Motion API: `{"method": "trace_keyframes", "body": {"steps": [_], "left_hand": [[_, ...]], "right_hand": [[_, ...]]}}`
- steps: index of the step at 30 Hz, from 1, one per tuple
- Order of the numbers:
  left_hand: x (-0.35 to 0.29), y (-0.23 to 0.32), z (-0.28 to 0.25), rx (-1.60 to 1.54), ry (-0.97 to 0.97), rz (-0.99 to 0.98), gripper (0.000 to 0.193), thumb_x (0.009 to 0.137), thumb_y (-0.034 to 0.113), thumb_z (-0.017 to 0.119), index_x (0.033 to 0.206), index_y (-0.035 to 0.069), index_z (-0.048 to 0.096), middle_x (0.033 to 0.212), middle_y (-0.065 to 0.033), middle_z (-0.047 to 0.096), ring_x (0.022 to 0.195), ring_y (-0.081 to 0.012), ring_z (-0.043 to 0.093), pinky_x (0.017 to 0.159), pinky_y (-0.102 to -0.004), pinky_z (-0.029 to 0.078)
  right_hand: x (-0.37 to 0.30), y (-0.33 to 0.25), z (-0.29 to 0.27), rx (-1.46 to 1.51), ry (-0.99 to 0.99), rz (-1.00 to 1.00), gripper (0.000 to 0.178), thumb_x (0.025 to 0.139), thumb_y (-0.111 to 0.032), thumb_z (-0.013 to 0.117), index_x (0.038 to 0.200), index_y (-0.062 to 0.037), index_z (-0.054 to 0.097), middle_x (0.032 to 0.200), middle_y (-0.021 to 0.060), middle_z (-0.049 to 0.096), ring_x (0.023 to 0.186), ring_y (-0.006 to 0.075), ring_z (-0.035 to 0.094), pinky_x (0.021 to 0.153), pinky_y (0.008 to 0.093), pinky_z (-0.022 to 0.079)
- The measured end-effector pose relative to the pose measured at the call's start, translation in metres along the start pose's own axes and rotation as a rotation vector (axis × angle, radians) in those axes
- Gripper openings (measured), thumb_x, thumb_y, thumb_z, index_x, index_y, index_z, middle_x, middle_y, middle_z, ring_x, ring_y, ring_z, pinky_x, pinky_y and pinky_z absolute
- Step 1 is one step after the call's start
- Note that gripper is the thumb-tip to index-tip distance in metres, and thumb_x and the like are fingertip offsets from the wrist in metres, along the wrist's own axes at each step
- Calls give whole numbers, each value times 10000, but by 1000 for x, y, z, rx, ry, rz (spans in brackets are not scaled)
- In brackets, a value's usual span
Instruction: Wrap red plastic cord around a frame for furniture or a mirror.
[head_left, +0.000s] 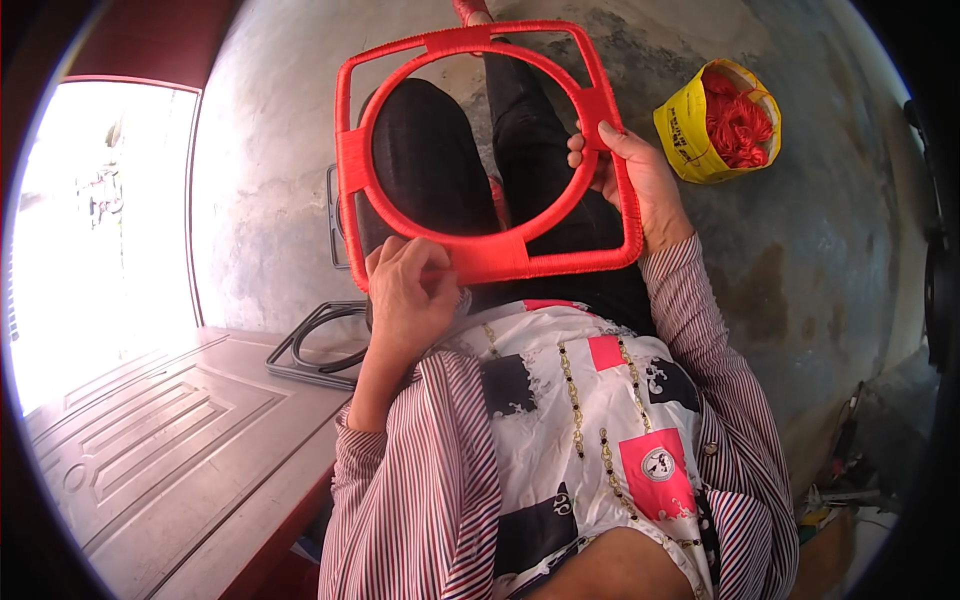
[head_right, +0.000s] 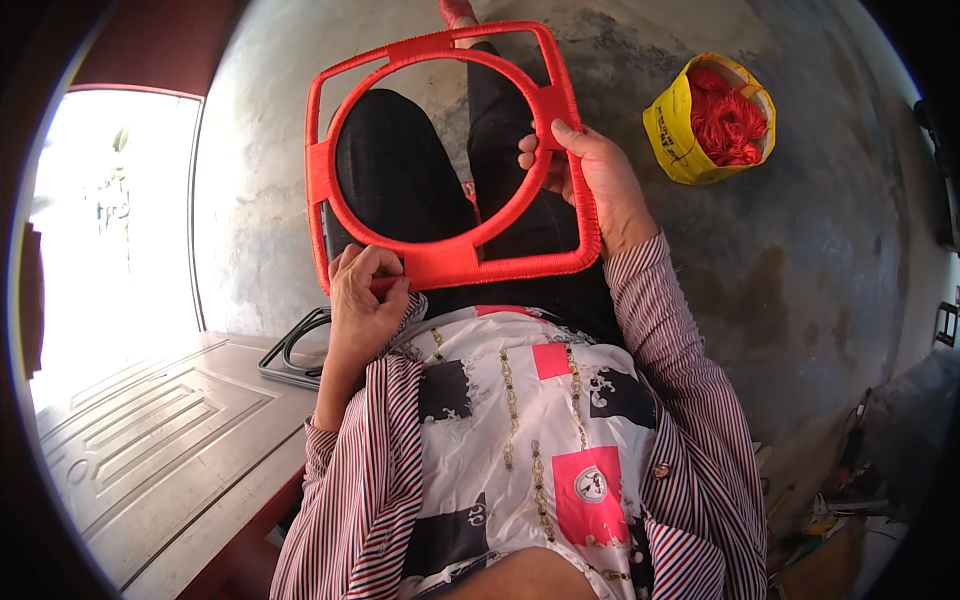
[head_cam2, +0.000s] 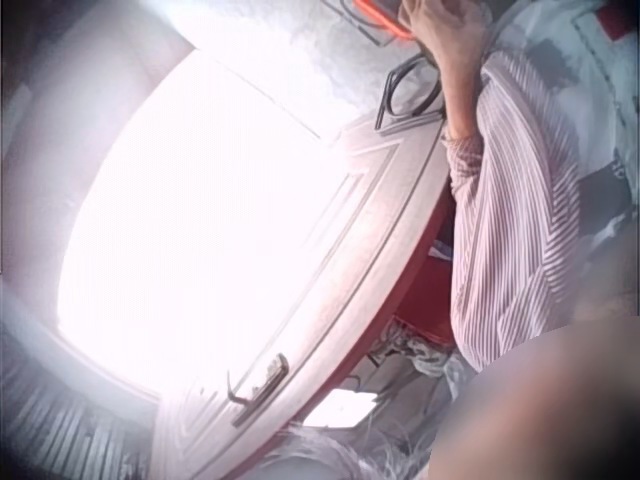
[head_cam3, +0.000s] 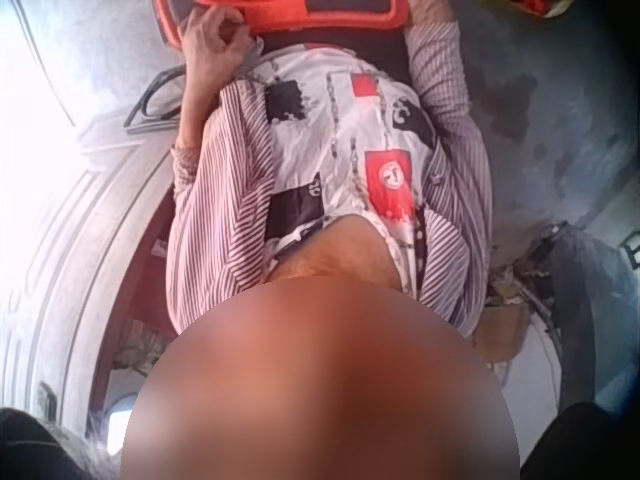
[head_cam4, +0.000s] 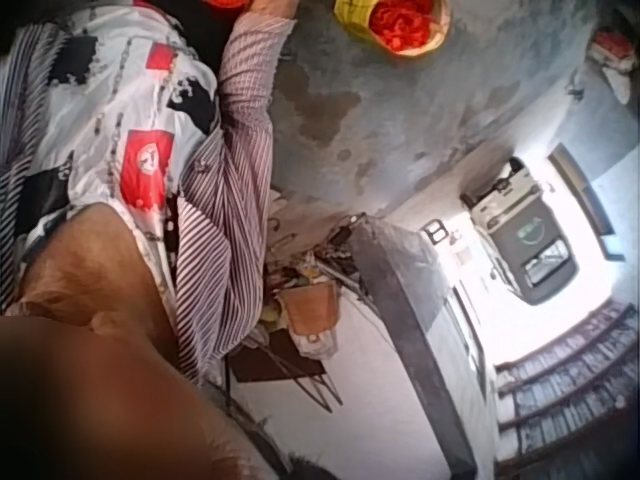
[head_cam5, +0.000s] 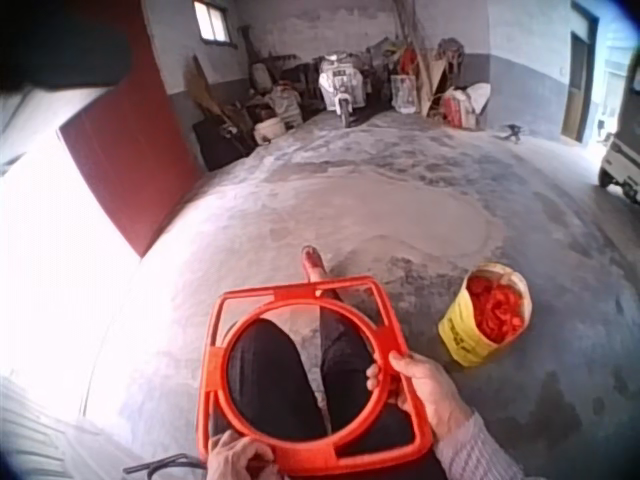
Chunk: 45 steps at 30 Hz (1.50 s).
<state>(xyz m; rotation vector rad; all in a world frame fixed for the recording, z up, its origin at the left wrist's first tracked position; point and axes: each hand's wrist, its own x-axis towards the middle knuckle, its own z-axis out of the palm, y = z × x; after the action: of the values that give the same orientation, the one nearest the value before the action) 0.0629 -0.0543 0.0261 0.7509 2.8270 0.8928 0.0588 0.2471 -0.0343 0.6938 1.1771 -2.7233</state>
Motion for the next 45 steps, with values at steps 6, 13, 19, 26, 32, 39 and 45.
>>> {"method": "trace_keyframes", "body": {"steps": [6, 13, 19, 26, 32, 39, 45], "left_hand": [[-3, 13, 4, 126, 231, 132, 166, 660, 42, 653, 804, 54, 571, 781, -79, 569, 798, -292, 532, 811, -396, 398], [16, 29, 13, 50, 42, 191, 436, 724, 162, 727, 1112, 3, 606, 1174, -181, 579, 1068, -365, 549, 981, -436, 393], [30, 34, 30, 76, -127, 210, 392, 698, 195, 704, 1039, 18, 628, 890, -121, 667, 867, -298, 604, 879, -401, 407], [31, 35, 29, 28, -134, 182, 320, 699, 218, 718, 945, 31, 636, 775, -101, 627, 787, -288, 596, 809, -391, 400], [31, 32, 32, 1, -22, 79, 209, 713, 189, 761, 848, 82, 643, 702, -56, 631, 716, -263, 602, 738, -392, 389], [30, 30, 35, -14, 107, 90, 201, 776, 197, 749, 868, 62, 633, 734, -66, 608, 711, -253, 586, 770, -371, 382], [38, 27, 33, -57, 272, 42, 191, 791, 199, 728, 887, 74, 620, 731, -58, 598, 714, -263, 569, 736, -381, 371]], "right_hand": [[-3, 4, 1, 4, -43, -36, 316, 994, -252, 559, 1192, -6, 585, 952, 92, 676, 841, 187, 678, 743, 314, 554], [-8, 11, 8, 39, -31, -58, 336, 1015, -322, 514, 1168, -33, 593, 949, 98, 683, 820, 203, 698, 712, 314, 562], [-12, 10, 14, 39, -46, -67, 409, 1027, -367, 468, 1194, -9, 575, 952, 109, 677, 840, 212, 689, 741, 326, 555], [-16, 11, 8, 114, -144, -62, 479, 1033, -394, 442, 1249, 23, 539, 1017, 148, 665, 908, 242, 676, 827, 362, 547], [-35, 5, 23, -17, -195, -92, 458, 1037, -375, 442, 1251, 19, 537, 1076, 163, 672, 963, 236, 678, 825, 345, 542], [-59, 10, 31, -393, -161, -250, 363, 1060, -325, 419, 1152, 14, 516, 1022, 138, 703, 877, 179, 688, 725, 274, 511], [-78, 18, 55, -407, -197, -433, 333, 1059, -237, 433, 1256, 29, 470, 1097, 160, 653, 956, 198, 653, 897, 332, 513]]}}
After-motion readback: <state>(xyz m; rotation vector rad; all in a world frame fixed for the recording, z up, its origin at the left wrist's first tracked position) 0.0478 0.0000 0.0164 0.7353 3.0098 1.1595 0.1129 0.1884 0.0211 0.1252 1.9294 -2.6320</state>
